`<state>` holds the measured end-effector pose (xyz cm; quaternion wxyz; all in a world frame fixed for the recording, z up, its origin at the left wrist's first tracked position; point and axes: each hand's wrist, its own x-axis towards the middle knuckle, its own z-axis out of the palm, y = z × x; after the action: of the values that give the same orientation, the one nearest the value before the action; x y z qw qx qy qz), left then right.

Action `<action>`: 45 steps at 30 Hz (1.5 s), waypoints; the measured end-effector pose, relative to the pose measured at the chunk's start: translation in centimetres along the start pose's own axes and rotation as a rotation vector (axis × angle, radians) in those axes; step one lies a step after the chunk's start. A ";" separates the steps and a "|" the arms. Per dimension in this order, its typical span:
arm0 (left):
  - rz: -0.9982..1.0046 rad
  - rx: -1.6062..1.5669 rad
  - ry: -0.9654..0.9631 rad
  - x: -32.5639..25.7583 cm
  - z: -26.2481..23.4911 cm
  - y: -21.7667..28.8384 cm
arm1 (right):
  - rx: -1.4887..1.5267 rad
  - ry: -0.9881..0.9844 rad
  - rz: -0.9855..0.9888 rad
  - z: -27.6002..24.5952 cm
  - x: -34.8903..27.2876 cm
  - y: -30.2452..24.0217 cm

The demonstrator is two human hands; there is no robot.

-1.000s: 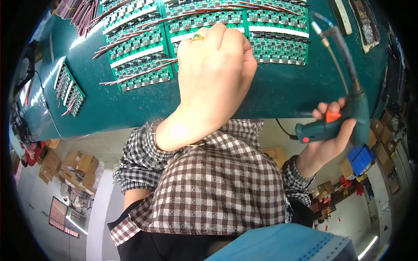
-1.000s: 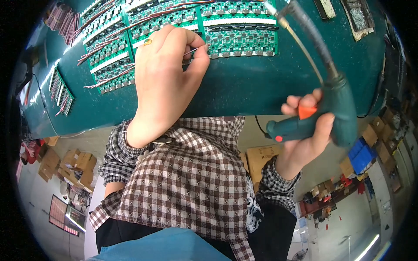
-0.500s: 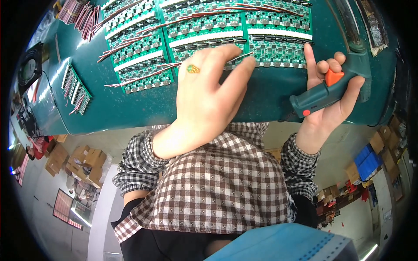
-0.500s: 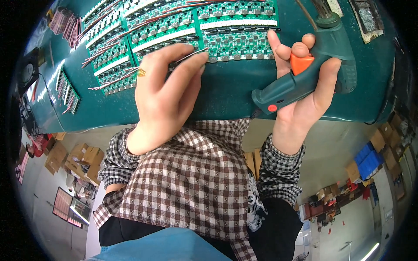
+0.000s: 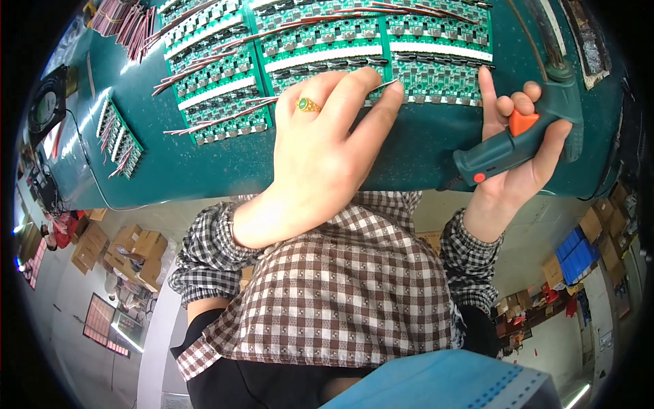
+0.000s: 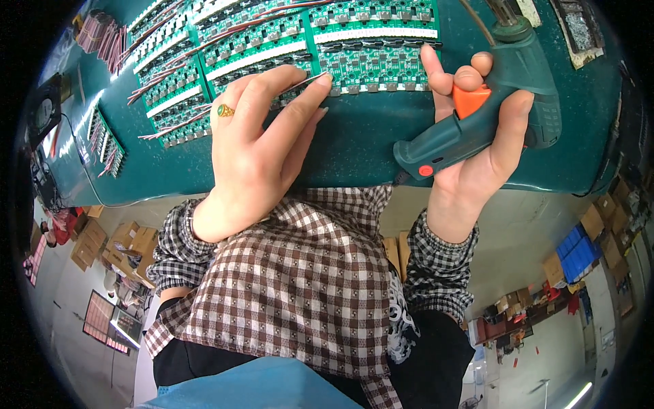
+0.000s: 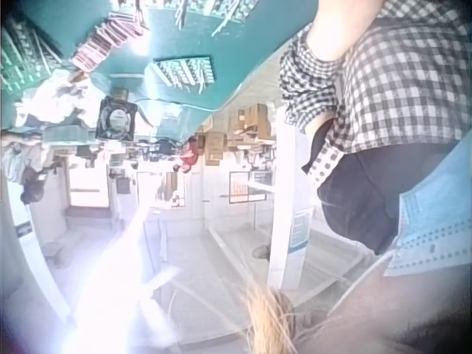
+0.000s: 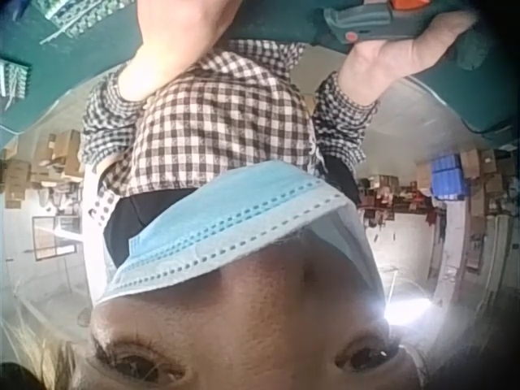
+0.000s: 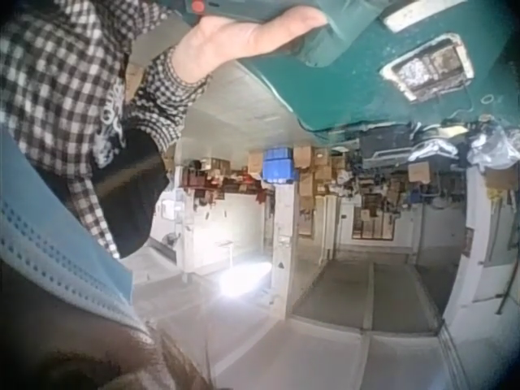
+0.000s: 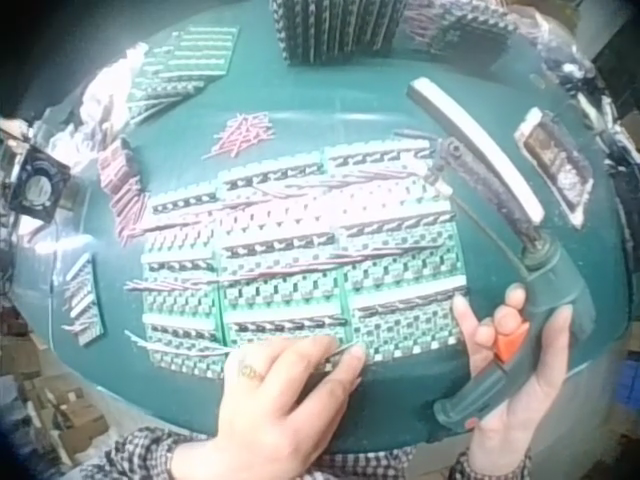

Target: The person solders wires onto circuit boards, positioning the wires onto the boards by hand and soldering the connections with an electric soldering gun.

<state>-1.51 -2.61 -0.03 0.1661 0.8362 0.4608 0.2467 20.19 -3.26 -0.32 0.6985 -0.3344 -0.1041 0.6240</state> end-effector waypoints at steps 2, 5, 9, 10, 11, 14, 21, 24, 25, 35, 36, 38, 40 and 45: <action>0.001 0.024 -0.003 -0.1 0.0 -0.2 | 0.000 -0.013 0.005 0.3 0.0 0.0; 0.018 0.111 -0.047 -0.4 -0.1 -0.1 | -0.032 -0.028 0.006 0.3 -0.1 0.0; 0.005 0.197 -0.025 -0.9 0.4 0.4 | -0.038 -0.054 0.021 0.1 -0.1 0.0; 0.008 0.172 -0.027 -0.9 0.5 0.3 | -0.035 -0.043 0.013 0.1 -0.1 0.0; 0.010 0.148 -0.029 -0.9 0.5 0.2 | -0.031 -0.032 0.005 0.1 -0.1 0.0; 0.028 0.071 -0.017 -0.7 0.0 0.0 | -0.020 -0.015 -0.006 0.2 -0.1 0.1; 0.014 -0.186 0.195 0.2 1.0 -1.4 | -0.026 -0.015 -0.014 0.2 -0.2 -0.2; -0.036 -0.156 0.190 0.8 0.8 -1.4 | -0.017 -0.044 0.002 0.1 -0.1 -0.1; -0.051 -0.153 0.192 0.9 0.8 -1.3 | -0.015 -0.047 0.000 0.1 -0.1 0.0; -0.136 -0.141 0.067 2.8 -2.4 -0.5 | 0.063 -0.024 -0.021 -0.5 -0.2 -1.8; -0.088 -0.100 0.080 4.0 -3.4 -0.8 | 0.059 -0.036 -0.024 -0.9 -0.1 -2.3; 0.075 -0.034 0.159 6.7 -3.3 -1.8 | 0.146 -0.028 -0.067 -2.1 0.1 -3.2; -0.039 -0.129 -0.087 9.4 -3.9 -2.3 | 0.139 -0.041 -0.082 -3.0 0.4 -4.1; -0.131 0.073 -0.286 13.6 -4.0 -1.8 | 0.160 -0.012 -0.152 -3.8 0.3 -4.7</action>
<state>1.13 10.11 5.82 0.2152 0.8364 0.4948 0.0968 26.19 -4.30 -0.46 0.7676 -0.2649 -0.0834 0.5776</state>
